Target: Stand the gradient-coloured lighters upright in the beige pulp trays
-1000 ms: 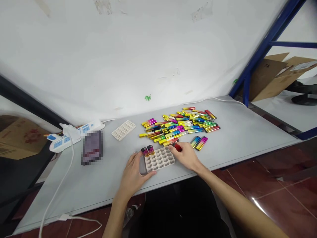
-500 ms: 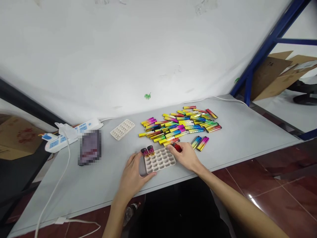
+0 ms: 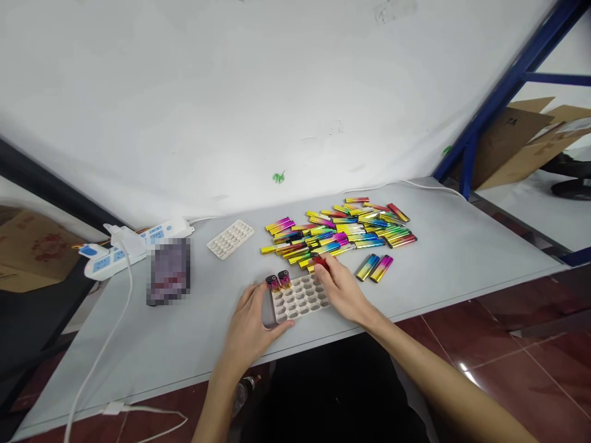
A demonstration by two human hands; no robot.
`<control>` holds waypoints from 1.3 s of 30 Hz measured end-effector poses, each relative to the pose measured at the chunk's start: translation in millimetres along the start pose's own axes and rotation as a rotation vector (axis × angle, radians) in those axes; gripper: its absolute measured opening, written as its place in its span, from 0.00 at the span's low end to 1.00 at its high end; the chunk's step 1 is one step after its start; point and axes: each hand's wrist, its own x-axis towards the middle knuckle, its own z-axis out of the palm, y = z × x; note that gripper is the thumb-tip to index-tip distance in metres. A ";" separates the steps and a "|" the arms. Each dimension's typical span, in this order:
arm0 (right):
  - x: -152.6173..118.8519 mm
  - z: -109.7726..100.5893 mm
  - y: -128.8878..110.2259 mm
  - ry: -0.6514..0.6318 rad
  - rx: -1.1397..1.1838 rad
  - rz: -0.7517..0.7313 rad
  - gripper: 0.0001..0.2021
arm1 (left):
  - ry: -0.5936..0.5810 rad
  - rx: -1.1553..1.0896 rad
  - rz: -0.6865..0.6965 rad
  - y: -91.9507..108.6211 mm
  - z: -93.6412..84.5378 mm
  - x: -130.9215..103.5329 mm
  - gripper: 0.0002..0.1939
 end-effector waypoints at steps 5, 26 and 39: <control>9.2 5.5 -5.3 -0.033 -0.032 -0.143 0.12 | -0.014 -0.010 -0.011 0.3 0.1 -1.5 0.42; 21.4 5.5 2.0 -0.231 -0.076 -0.237 0.11 | -0.004 0.003 -0.002 -0.5 0.9 -2.6 0.42; 11.7 -0.1 0.2 -0.254 -0.324 -0.274 0.19 | -0.029 0.012 -0.033 -1.5 1.2 -2.2 0.42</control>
